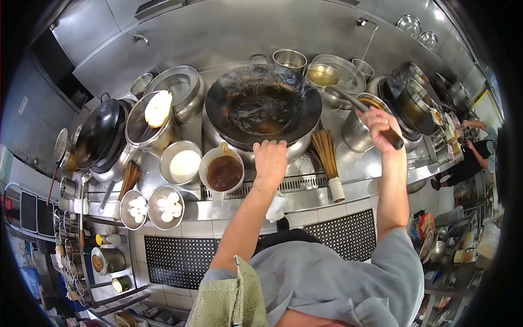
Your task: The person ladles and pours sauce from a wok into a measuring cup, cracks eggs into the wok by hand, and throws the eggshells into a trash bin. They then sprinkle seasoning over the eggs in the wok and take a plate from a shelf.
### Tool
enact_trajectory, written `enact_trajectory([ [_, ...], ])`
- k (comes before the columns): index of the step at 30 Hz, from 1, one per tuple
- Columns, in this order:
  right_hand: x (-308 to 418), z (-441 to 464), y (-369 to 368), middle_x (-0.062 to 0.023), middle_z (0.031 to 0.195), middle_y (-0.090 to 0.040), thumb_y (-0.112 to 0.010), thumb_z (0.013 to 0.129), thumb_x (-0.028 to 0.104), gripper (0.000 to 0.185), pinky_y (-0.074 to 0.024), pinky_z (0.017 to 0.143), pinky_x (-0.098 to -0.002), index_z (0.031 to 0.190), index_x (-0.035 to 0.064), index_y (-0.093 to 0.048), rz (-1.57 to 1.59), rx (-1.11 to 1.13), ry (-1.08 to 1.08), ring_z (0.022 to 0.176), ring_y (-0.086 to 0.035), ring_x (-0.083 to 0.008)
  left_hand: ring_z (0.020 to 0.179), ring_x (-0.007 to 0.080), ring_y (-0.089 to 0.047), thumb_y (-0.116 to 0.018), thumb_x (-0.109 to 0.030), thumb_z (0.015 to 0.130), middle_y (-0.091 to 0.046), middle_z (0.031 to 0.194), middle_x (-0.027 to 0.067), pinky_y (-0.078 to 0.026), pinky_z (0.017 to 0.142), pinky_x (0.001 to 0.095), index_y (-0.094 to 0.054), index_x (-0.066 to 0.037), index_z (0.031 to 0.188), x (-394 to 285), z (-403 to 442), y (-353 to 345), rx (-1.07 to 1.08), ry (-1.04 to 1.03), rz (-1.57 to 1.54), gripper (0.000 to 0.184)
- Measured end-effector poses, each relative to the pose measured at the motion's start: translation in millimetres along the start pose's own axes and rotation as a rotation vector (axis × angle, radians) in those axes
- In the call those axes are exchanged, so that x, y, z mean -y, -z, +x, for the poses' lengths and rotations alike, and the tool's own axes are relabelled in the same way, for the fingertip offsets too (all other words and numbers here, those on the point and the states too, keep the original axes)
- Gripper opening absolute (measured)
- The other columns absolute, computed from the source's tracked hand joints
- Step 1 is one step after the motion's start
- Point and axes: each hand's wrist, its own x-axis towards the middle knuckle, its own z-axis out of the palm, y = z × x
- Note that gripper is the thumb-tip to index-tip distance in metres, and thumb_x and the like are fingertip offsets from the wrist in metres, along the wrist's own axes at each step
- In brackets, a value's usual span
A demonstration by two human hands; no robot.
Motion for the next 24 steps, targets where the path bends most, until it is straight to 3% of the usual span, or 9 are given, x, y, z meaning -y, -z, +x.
enact_trajectory([
  [3,-14.8,-11.0,19.6,-0.0064,0.079,-0.045,-0.046,0.096,0.006,0.028,-0.0386,0.035,-0.0178,0.115,-0.0132,-0.039,-0.320,-0.056,0.012,0.049,-0.044,-0.0051,0.082,0.0222,-0.063,-0.058,-0.012,0.078,-0.067,0.076,0.0045,-0.039,0.076,0.0389,-0.065,-0.012,0.083,1.4,-2.0,2.7,-0.052,-0.040,0.007,0.009],
  [5,-20.4,-6.7,21.6,-0.0039,0.077,-0.047,-0.049,0.095,0.008,0.016,-0.0352,0.035,-0.0160,0.103,-0.0054,-0.047,-0.455,-0.041,0.008,0.049,-0.043,-0.0020,0.089,0.0236,-0.062,-0.058,-0.010,0.077,-0.069,0.090,0.0094,-0.040,0.079,0.0397,-0.066,-0.009,0.087,-2.3,0.7,9.6,0.087,0.002,-0.016,0.012],
  [8,-5.6,30.0,21.1,0.0021,0.067,-0.047,-0.056,0.091,0.012,0.014,-0.0282,0.036,-0.0163,0.082,0.0089,-0.047,-1.112,-0.113,0.359,0.046,-0.040,-0.0015,0.103,0.0281,-0.059,-0.057,-0.007,0.080,-0.063,0.113,0.0187,-0.041,0.088,0.0425,-0.064,-0.003,0.093,-3.5,-11.0,-7.4,-0.113,-0.014,-0.082,0.015],
  [12,78.9,143.7,49.3,0.0010,0.059,-0.048,-0.061,0.087,0.012,0.014,-0.0376,0.037,-0.0262,0.089,0.0030,-0.050,-1.674,-0.431,0.569,0.043,-0.045,-0.0105,0.114,0.0349,-0.053,-0.066,-0.002,0.079,-0.052,0.131,0.0192,-0.043,0.097,0.0435,-0.063,-0.001,0.105,-19.6,-57.9,52.0,-0.209,-0.103,-0.492,0.026],
  [14,105.0,181.3,59.0,-0.0033,0.054,-0.050,-0.062,0.084,0.010,0.016,-0.0417,0.039,-0.0286,0.091,-0.0005,-0.053,-1.935,-0.671,0.599,0.045,-0.051,-0.0167,0.107,0.0347,-0.058,-0.066,0.003,0.074,-0.058,0.124,0.0172,-0.047,0.090,0.0405,-0.065,-0.002,0.105,-7.0,-96.9,67.5,-0.279,-0.087,-0.575,0.031],
  [18,166.6,217.3,84.6,-0.0064,0.050,-0.050,-0.056,0.076,0.003,0.008,-0.0478,0.047,-0.0321,0.082,-0.0022,-0.056,-2.389,-0.531,0.360,0.047,-0.054,-0.0200,0.097,0.0298,-0.059,-0.060,0.001,0.075,-0.061,0.109,0.0196,-0.047,0.084,0.0366,-0.060,0.003,0.100,36.3,-186.9,88.4,-0.429,0.305,-0.430,0.025],
  [21,189.0,205.8,88.8,-0.0080,0.057,-0.053,-0.056,0.075,-0.003,0.003,-0.0501,0.051,-0.0284,0.078,-0.0041,-0.056,-1.309,-0.070,0.268,0.053,-0.054,-0.0186,0.092,0.0226,-0.056,-0.057,0.000,0.081,-0.058,0.112,0.0162,-0.047,0.079,0.0313,-0.056,0.003,0.113,64.5,-236.6,78.5,-0.496,0.694,-0.595,0.032],
  [23,207.9,222.1,103.0,-0.0128,0.082,-0.049,-0.059,0.071,-0.016,0.024,-0.0500,0.055,-0.0243,0.092,-0.0167,-0.047,0.008,0.135,0.170,0.063,-0.050,-0.0176,0.098,0.0204,-0.056,-0.055,0.002,0.083,-0.057,0.113,0.0140,-0.047,0.082,0.0307,-0.051,0.004,0.120,71.9,-246.2,65.1,-0.564,0.764,-0.720,0.037],
  [24,200.8,214.6,99.8,-0.0136,0.086,-0.046,-0.057,0.071,-0.017,0.030,-0.0511,0.059,-0.0251,0.097,-0.0191,-0.042,0.111,0.259,0.142,0.070,-0.051,-0.0187,0.101,0.0203,-0.055,-0.055,0.000,0.085,-0.056,0.115,0.0142,-0.047,0.084,0.0308,-0.049,0.003,0.123,75.8,-246.9,58.3,-0.514,0.790,-0.736,0.039],
])
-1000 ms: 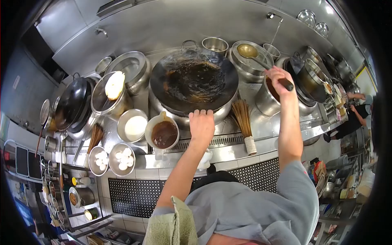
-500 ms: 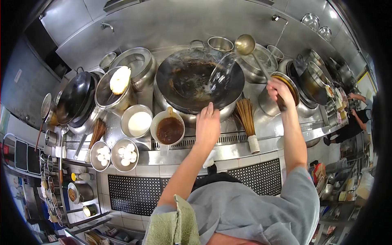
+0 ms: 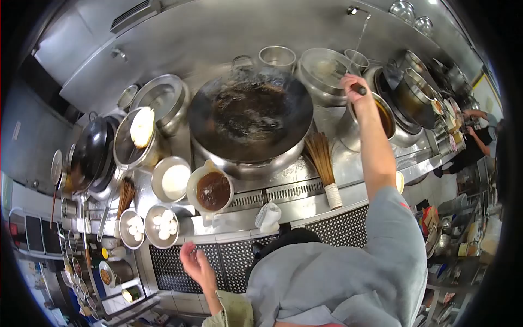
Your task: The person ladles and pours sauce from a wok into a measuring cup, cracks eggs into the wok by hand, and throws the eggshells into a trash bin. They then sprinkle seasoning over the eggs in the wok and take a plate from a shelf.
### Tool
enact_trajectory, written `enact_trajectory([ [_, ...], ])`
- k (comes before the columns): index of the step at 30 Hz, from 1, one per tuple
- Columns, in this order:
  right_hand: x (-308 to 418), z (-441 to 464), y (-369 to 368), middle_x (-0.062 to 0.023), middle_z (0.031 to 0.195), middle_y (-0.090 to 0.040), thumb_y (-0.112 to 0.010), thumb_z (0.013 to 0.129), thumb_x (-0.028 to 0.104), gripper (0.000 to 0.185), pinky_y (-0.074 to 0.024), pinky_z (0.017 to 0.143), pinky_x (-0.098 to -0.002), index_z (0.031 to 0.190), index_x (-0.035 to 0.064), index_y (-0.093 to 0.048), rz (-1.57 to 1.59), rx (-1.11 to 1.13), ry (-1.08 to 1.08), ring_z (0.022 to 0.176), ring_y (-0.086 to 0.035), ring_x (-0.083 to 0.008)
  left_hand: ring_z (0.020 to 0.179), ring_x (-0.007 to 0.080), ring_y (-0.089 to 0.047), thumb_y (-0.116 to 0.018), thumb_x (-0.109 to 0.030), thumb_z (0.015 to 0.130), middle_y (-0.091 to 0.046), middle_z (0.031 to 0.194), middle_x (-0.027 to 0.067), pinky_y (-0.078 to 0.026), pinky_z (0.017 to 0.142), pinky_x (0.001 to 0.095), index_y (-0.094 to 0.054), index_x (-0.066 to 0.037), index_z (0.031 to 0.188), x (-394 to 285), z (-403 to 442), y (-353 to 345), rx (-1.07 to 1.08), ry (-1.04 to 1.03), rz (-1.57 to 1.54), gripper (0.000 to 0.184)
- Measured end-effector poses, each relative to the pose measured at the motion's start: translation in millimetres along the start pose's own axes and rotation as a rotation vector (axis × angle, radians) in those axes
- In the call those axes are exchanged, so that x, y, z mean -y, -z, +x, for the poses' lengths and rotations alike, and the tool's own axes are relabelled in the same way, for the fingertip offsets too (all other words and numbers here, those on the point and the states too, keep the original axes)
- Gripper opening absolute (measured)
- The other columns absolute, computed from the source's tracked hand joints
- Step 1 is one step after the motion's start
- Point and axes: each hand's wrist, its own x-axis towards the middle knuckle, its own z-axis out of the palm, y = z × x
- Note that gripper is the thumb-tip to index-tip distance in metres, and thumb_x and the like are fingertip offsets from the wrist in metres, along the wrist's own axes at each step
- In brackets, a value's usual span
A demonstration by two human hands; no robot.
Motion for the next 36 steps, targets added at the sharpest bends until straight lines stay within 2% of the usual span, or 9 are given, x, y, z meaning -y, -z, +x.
enact_trajectory([
  [1,-22.7,-13.8,-36.3,-0.0069,0.070,-0.043,-0.044,0.090,-0.004,0.015,-0.0481,0.043,-0.0222,0.078,-0.0012,-0.036,-0.078,-0.193,0.078,0.052,-0.046,-0.0151,0.104,0.0203,-0.055,-0.055,-0.002,0.087,-0.056,0.117,0.0144,-0.046,0.087,0.0309,-0.046,0.003,0.126,8.3,1.6,-3.3,0.029,0.043,0.011,0.041],
  [3,-73.8,-60.4,-94.2,-0.0091,0.073,-0.044,-0.039,0.095,0.003,0.014,-0.0481,0.046,-0.0265,0.086,-0.0065,-0.040,0.003,-0.209,0.073,0.055,-0.049,-0.0174,0.111,0.0214,-0.053,-0.057,-0.005,0.089,-0.055,0.121,0.0150,-0.045,0.092,0.0322,-0.044,0.003,0.128,26.0,10.7,-22.3,0.084,0.082,-0.101,0.042],
  [7,-68.5,-88.0,-115.1,-0.0088,0.081,-0.041,-0.040,0.100,0.012,0.067,-0.0470,0.041,-0.0237,0.146,0.0012,0.008,0.121,-0.135,-0.307,0.059,-0.050,-0.0158,0.107,0.0205,-0.052,-0.064,-0.018,0.088,-0.051,0.123,0.0132,-0.045,0.089,0.0330,-0.043,-0.001,0.129,47.1,34.4,-50.4,0.254,0.130,-0.176,0.049],
  [17,-234.3,-190.8,-119.2,-0.0050,0.076,-0.044,-0.047,0.094,-0.001,0.040,-0.0382,0.037,-0.0168,0.124,-0.0176,-0.028,-0.282,-0.336,-0.199,0.053,-0.045,-0.0080,0.064,0.0054,-0.043,-0.072,-0.015,0.083,-0.051,0.066,-0.0058,-0.035,0.058,0.0238,-0.056,-0.005,0.068,82.2,76.4,-94.4,0.242,0.079,-0.460,0.025],
  [20,-276.3,-207.5,-96.3,-0.0001,0.075,-0.048,-0.055,0.089,0.002,0.023,-0.0287,0.035,-0.0124,0.110,-0.0042,-0.047,-0.848,-0.406,-0.098,0.050,-0.041,0.0005,0.050,0.0028,-0.034,-0.066,-0.011,0.086,-0.044,0.055,-0.0070,-0.024,0.046,0.0223,-0.051,-0.009,0.060,81.2,97.3,-108.2,0.047,-0.057,-0.621,0.031],
  [24,-283.3,-208.2,-48.8,-0.0021,0.066,-0.051,-0.062,0.084,0.008,0.014,-0.0369,0.036,-0.0244,0.092,0.0015,-0.052,-1.599,-0.290,-0.119,0.044,-0.046,-0.0085,0.049,0.0028,-0.035,-0.064,-0.013,0.087,-0.044,0.054,-0.0061,-0.024,0.044,0.0215,-0.052,-0.008,0.060,93.9,115.9,-102.1,0.037,0.002,-0.638,0.030],
  [28,-305.6,-225.2,-54.2,-0.0111,0.060,-0.057,-0.059,0.083,0.009,0.041,-0.0437,0.038,-0.0332,0.120,-0.0044,-0.050,-2.298,-0.308,-0.041,0.040,-0.053,-0.0166,0.050,0.0038,-0.040,-0.064,-0.009,0.087,-0.049,0.060,-0.0040,-0.027,0.044,0.0194,-0.055,-0.006,0.070,73.6,116.1,-77.6,-0.005,0.081,-0.725,0.020],
  [30,-293.0,-212.5,-14.6,-0.0258,0.086,-0.066,-0.052,0.079,0.003,0.047,-0.0539,0.068,-0.0449,0.126,-0.0050,-0.048,-2.752,-0.223,0.217,0.078,-0.068,-0.0367,0.050,0.0053,-0.042,-0.061,-0.010,0.087,-0.051,0.059,-0.0012,-0.029,0.042,0.0190,-0.058,-0.004,0.074,61.6,116.4,-68.2,-0.103,0.080,-0.668,0.015],
  [36,-286.0,-204.5,-19.8,-0.0253,0.101,-0.066,-0.051,0.086,0.012,0.040,-0.0510,0.083,-0.0453,0.122,-0.0044,-0.053,-2.774,-0.177,-0.048,0.096,-0.065,-0.0384,0.051,0.0064,-0.035,-0.060,-0.030,0.091,-0.040,0.063,-0.0024,-0.023,0.045,0.0211,-0.055,-0.004,0.080,-28.5,107.9,-11.2,0.021,-0.242,-0.649,0.028],
])
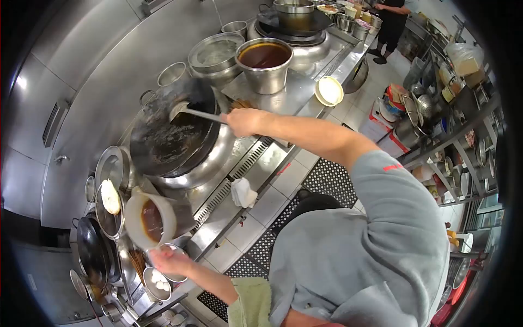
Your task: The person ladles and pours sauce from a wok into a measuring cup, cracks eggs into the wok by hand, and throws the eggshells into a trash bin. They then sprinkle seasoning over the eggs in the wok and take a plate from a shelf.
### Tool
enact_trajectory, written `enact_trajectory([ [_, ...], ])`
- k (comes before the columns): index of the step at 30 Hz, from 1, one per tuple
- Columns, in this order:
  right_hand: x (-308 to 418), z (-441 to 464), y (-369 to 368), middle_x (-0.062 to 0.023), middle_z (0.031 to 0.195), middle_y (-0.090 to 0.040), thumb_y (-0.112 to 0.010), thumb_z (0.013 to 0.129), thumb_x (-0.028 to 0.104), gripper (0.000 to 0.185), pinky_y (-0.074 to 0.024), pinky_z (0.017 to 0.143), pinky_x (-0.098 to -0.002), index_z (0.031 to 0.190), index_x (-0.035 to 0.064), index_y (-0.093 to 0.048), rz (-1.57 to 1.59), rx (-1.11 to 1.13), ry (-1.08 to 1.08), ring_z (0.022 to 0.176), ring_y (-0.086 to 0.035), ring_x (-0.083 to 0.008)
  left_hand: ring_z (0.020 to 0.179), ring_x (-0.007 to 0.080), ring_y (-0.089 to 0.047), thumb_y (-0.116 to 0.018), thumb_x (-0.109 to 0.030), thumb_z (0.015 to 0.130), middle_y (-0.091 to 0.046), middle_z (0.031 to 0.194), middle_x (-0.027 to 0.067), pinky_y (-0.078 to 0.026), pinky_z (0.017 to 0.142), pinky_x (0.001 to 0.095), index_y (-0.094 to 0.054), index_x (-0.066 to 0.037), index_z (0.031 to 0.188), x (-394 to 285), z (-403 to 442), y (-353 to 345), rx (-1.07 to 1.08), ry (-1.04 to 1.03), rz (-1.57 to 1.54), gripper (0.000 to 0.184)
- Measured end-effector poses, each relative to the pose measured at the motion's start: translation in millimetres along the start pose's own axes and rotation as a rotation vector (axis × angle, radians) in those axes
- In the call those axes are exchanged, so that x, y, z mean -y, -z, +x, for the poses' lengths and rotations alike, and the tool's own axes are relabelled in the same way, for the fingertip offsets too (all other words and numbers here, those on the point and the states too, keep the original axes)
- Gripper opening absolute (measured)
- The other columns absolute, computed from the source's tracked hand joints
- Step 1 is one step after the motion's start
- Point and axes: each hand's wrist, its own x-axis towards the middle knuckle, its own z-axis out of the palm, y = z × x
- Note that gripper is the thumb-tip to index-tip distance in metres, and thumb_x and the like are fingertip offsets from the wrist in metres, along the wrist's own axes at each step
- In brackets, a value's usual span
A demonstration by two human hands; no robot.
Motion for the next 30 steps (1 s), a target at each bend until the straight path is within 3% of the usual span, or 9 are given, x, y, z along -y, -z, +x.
enact_trajectory([
  [2,-2.3,-9.9,19.7,-0.0251,0.102,-0.065,-0.052,0.088,0.016,0.039,-0.0503,0.085,-0.0456,0.123,-0.0018,-0.054,0.086,0.038,-0.016,0.097,-0.064,-0.0388,0.053,0.0066,-0.033,-0.061,-0.030,0.090,-0.038,0.063,-0.0034,-0.023,0.049,0.0220,-0.055,-0.005,0.082,-35.7,-2.5,-10.9,-0.131,0.065,-0.011,0.028],
  [6,-64.4,-48.0,16.1,-0.0272,0.106,-0.063,-0.050,0.095,0.032,0.039,-0.0467,0.090,-0.0456,0.118,0.0016,-0.059,0.513,-0.721,0.175,0.103,-0.060,-0.0414,0.054,0.0069,-0.030,-0.058,-0.037,0.091,-0.033,0.061,-0.0047,-0.024,0.053,0.0230,-0.053,-0.010,0.082,-101.4,-20.8,-27.0,-0.189,0.035,0.029,0.029],
  [9,-145.5,-134.4,-28.0,-0.0025,0.077,-0.061,-0.057,0.095,0.026,0.030,-0.0473,0.055,-0.0250,0.110,0.0016,-0.063,1.241,-0.649,-0.381,0.063,-0.056,-0.0080,0.058,0.0094,-0.043,-0.056,-0.043,0.091,-0.045,0.064,-0.0002,-0.033,0.053,0.0242,-0.055,-0.006,0.083,-140.9,-27.0,10.8,0.043,0.119,-0.024,0.038],
  [15,-366.0,-241.9,-145.8,-0.0214,0.125,-0.050,-0.061,0.089,0.041,0.066,-0.0523,0.086,-0.0408,0.135,-0.0002,-0.038,1.701,-0.772,-0.951,0.106,-0.057,-0.0318,0.063,0.0166,-0.056,-0.061,-0.031,0.086,-0.063,0.084,0.0066,-0.047,0.060,0.0302,-0.064,-0.007,0.097,-198.2,-69.6,-9.0,0.331,-0.011,-0.219,0.027],
  [17,-399.0,-239.0,-149.2,-0.0274,0.137,-0.043,-0.061,0.088,0.046,0.079,-0.0468,0.095,-0.0445,0.143,0.0000,-0.028,1.779,-0.755,-0.802,0.119,-0.050,-0.0371,0.084,0.0218,-0.062,-0.056,-0.043,0.090,-0.063,0.093,0.0144,-0.050,0.069,0.0327,-0.058,0.000,0.108,-226.9,-96.8,-28.1,-0.285,0.080,0.137,0.046],
  [20,-445.2,-218.3,-154.5,-0.0213,0.126,-0.056,-0.055,0.094,0.044,0.066,-0.0442,0.101,-0.0387,0.136,-0.0051,-0.040,1.872,-0.620,-0.547,0.116,-0.055,-0.0288,0.116,0.0350,-0.055,-0.053,-0.044,0.093,-0.052,0.131,0.0222,-0.047,0.097,0.0462,-0.042,-0.008,0.137,-248.3,-133.7,-63.6,-0.430,-0.062,0.382,0.058],
  [22,-467.9,-193.1,-153.9,-0.0179,0.124,-0.058,-0.055,0.095,0.024,0.044,-0.0460,0.099,-0.0386,0.129,-0.0041,-0.050,2.165,-0.534,-0.363,0.114,-0.056,-0.0261,0.090,0.0219,-0.062,-0.059,-0.044,0.091,-0.063,0.105,0.0119,-0.050,0.071,0.0331,-0.053,-0.010,0.122,-263.9,-144.6,-72.8,-0.543,0.073,0.244,0.047],
  [24,-480.5,-190.7,-152.0,-0.0167,0.120,-0.058,-0.060,0.092,0.022,0.042,-0.0448,0.100,-0.0369,0.124,-0.0040,-0.053,2.012,-0.474,-0.678,0.110,-0.056,-0.0246,0.048,0.0074,-0.034,-0.064,-0.045,0.087,-0.040,0.059,-0.0050,-0.027,0.045,0.0238,-0.054,-0.012,0.082,-267.1,-150.1,-68.9,-0.436,0.059,0.103,0.035],
  [30,-501.2,-202.1,-158.3,-0.0161,0.120,-0.057,-0.063,0.091,0.022,0.048,-0.0454,0.100,-0.0348,0.127,-0.0054,-0.049,2.010,-0.419,-0.557,0.111,-0.054,-0.0243,0.044,0.0089,-0.032,-0.061,-0.045,0.088,-0.034,0.049,-0.0044,-0.025,0.048,0.0248,-0.044,-0.012,0.059,-277.5,-172.1,-54.4,-0.390,0.054,0.082,0.047],
])
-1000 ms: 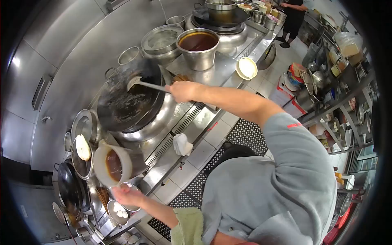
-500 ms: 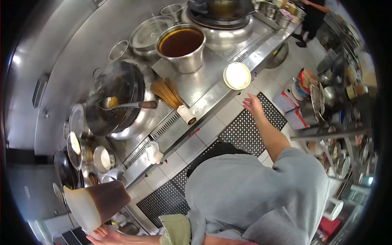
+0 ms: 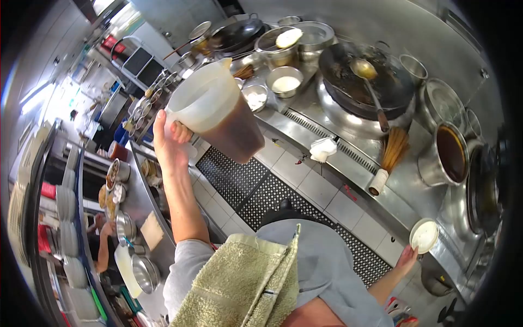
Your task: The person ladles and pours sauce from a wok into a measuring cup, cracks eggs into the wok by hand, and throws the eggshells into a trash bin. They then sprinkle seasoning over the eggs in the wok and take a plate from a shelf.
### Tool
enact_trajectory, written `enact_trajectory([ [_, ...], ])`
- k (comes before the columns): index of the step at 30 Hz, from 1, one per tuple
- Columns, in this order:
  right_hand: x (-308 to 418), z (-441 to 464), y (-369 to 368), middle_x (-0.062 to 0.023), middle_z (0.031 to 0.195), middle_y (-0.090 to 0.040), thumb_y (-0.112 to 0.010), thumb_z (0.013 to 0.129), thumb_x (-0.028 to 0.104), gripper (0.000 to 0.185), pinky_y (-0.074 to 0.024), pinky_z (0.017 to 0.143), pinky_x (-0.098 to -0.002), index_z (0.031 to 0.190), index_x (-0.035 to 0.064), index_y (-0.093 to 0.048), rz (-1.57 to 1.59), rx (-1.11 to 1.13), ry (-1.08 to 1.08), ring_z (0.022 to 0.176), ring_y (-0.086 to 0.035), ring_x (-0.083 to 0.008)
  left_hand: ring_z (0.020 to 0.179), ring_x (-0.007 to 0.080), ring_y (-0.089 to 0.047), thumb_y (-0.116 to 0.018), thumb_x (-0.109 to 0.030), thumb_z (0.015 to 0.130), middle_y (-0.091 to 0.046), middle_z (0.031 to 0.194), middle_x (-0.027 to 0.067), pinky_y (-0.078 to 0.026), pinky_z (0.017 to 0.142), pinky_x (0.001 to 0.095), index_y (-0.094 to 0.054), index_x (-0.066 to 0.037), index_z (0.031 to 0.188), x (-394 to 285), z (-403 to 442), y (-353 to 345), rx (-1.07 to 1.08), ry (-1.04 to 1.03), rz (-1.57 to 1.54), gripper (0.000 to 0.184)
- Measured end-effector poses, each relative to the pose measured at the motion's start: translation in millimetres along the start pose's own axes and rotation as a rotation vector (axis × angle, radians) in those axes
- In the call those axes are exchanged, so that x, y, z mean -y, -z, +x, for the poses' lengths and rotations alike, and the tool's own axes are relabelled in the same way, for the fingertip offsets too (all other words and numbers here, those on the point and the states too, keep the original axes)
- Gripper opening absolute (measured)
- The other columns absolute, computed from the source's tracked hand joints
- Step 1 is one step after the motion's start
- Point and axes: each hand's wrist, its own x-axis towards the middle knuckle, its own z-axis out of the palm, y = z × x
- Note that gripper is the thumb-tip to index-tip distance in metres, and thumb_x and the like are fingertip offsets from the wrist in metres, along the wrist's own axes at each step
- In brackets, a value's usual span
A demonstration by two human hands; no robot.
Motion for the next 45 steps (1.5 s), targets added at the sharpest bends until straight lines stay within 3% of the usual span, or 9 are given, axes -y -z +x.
enact_trajectory([
  [9,56.2,-63.0,17.1,-0.0138,0.128,-0.053,-0.058,0.095,0.024,0.044,-0.0462,0.096,-0.0287,0.130,-0.0006,-0.048,-0.150,0.129,0.019,0.114,-0.052,-0.0223,0.047,0.0081,-0.035,-0.062,-0.040,0.086,-0.037,0.054,-0.0030,-0.026,0.047,0.0233,-0.049,-0.008,0.070,0.8,4.7,110.1,-0.080,-0.176,0.030,0.038],
  [14,5.3,-214.3,-115.7,-0.0176,0.130,-0.054,-0.059,0.091,0.023,0.039,-0.0440,0.100,-0.0401,0.125,0.0024,-0.056,-0.811,0.189,0.025,0.120,-0.051,-0.0284,0.046,0.0060,-0.037,-0.071,-0.039,0.079,-0.045,0.056,-0.0039,-0.024,0.044,0.0232,-0.057,-0.006,0.070,8.4,6.8,214.0,-0.159,-0.243,0.161,0.037],
  [16,-50.6,-207.8,-184.9,-0.0086,0.113,-0.059,-0.067,0.087,0.028,0.049,-0.0502,0.080,-0.0318,0.128,0.0063,-0.051,-0.791,0.224,-0.181,0.100,-0.058,-0.0179,0.046,0.0062,-0.038,-0.073,-0.040,0.077,-0.046,0.055,-0.0032,-0.025,0.044,0.0231,-0.055,-0.008,0.064,8.0,10.1,246.8,-0.193,-0.214,0.238,0.039],
  [21,-228.7,-226.7,-393.5,-0.0139,0.121,-0.058,-0.065,0.086,0.017,0.049,-0.0430,0.098,-0.0369,0.126,-0.0054,-0.050,-0.888,0.877,-0.345,0.113,-0.055,-0.0228,0.047,0.0065,-0.040,-0.075,-0.035,0.074,-0.048,0.056,-0.0014,-0.029,0.045,0.0232,-0.053,-0.006,0.063,23.0,19.7,343.7,-0.156,-0.158,0.149,0.038],
  [27,-342.4,-373.3,-648.0,-0.0124,0.109,-0.065,-0.074,0.080,0.018,0.056,-0.0550,0.080,-0.0294,0.123,-0.0074,-0.050,-0.614,1.317,-0.335,0.095,-0.065,-0.0181,0.045,0.0066,-0.043,-0.074,-0.034,0.072,-0.052,0.057,0.0007,-0.031,0.042,0.0220,-0.056,-0.004,0.067,34.3,31.1,390.7,-0.290,-0.178,-0.064,0.036],
  [32,-388.6,-468.2,-778.9,-0.0110,0.116,-0.064,-0.075,0.078,0.025,0.061,-0.0440,0.094,-0.0303,0.125,-0.0059,-0.052,-0.701,1.813,-0.077,0.106,-0.061,-0.0176,0.044,0.0062,-0.040,-0.072,-0.033,0.075,-0.049,0.055,-0.0004,-0.030,0.041,0.0221,-0.052,-0.006,0.066,37.2,45.4,389.2,-0.448,-0.179,-0.170,0.035],
  [37,-445.4,-565.1,-856.2,-0.0115,0.113,-0.063,-0.069,0.080,0.003,0.050,-0.0522,0.078,-0.0277,0.126,-0.0069,-0.050,-0.708,2.283,-0.148,0.100,-0.060,-0.0141,0.047,0.0056,-0.040,-0.069,-0.023,0.081,-0.049,0.056,-0.0012,-0.029,0.044,0.0218,-0.054,-0.004,0.067,23.4,74.8,389.9,-0.479,-0.222,0.022,0.028],
  [42,-506.1,-628.3,-891.1,-0.0092,0.103,-0.063,-0.078,0.069,0.011,0.047,-0.0528,0.073,-0.0336,0.113,0.0053,-0.062,-0.093,2.693,1.109,0.090,-0.062,-0.0257,0.047,0.0058,-0.039,-0.070,-0.023,0.081,-0.048,0.056,-0.0024,-0.027,0.045,0.0230,-0.052,-0.006,0.065,5.5,103.3,392.8,-0.627,-0.274,0.104,0.029],
  [45,-532.4,-637.4,-901.2,-0.0091,0.101,-0.061,-0.076,0.066,0.009,0.041,-0.0519,0.075,-0.0360,0.105,0.0050,-0.062,0.110,2.907,1.147,0.091,-0.061,-0.0284,0.048,0.0061,-0.039,-0.070,-0.025,0.081,-0.047,0.055,-0.0023,-0.027,0.046,0.0229,-0.052,-0.007,0.064,-0.4,113.9,399.0,-0.735,-0.322,0.124,0.031],
])
